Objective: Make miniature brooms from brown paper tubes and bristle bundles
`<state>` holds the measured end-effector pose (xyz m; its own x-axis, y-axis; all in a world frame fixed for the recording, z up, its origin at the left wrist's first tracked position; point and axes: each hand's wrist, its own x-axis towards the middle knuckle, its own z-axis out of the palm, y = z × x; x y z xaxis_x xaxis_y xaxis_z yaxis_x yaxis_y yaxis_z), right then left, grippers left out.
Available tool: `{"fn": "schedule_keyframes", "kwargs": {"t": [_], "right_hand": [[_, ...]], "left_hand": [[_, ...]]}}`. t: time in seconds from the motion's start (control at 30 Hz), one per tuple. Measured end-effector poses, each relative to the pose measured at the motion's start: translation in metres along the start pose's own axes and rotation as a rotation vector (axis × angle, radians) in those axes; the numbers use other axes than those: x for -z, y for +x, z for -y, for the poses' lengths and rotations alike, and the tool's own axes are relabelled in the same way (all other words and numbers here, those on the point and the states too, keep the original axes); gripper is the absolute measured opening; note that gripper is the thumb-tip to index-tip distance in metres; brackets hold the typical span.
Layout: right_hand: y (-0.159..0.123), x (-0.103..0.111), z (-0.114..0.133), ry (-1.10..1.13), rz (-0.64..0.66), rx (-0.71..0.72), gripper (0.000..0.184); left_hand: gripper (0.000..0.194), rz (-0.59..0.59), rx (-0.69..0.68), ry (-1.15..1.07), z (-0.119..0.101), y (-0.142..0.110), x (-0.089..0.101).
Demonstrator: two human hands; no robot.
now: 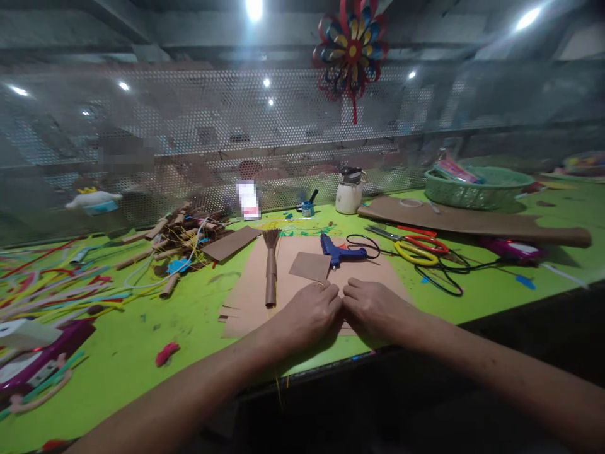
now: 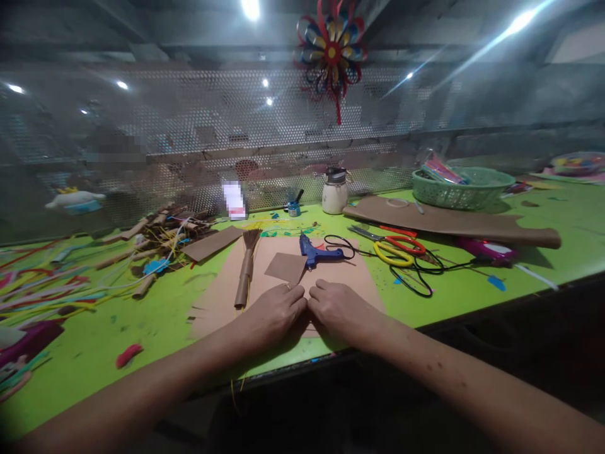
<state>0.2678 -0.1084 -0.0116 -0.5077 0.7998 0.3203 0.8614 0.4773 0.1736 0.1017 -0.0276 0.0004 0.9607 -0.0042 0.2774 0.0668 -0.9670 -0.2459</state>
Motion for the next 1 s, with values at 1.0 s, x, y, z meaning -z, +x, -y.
{"fn": "schedule_keyframes", "kwargs": {"t": [1.0], "right_hand": [[0.010, 0.057, -0.027, 0.851, 0.282, -0.240, 0.017]], "left_hand": [[0.017, 0.347, 0.344, -0.751, 0.030, 0.002, 0.049]]}}
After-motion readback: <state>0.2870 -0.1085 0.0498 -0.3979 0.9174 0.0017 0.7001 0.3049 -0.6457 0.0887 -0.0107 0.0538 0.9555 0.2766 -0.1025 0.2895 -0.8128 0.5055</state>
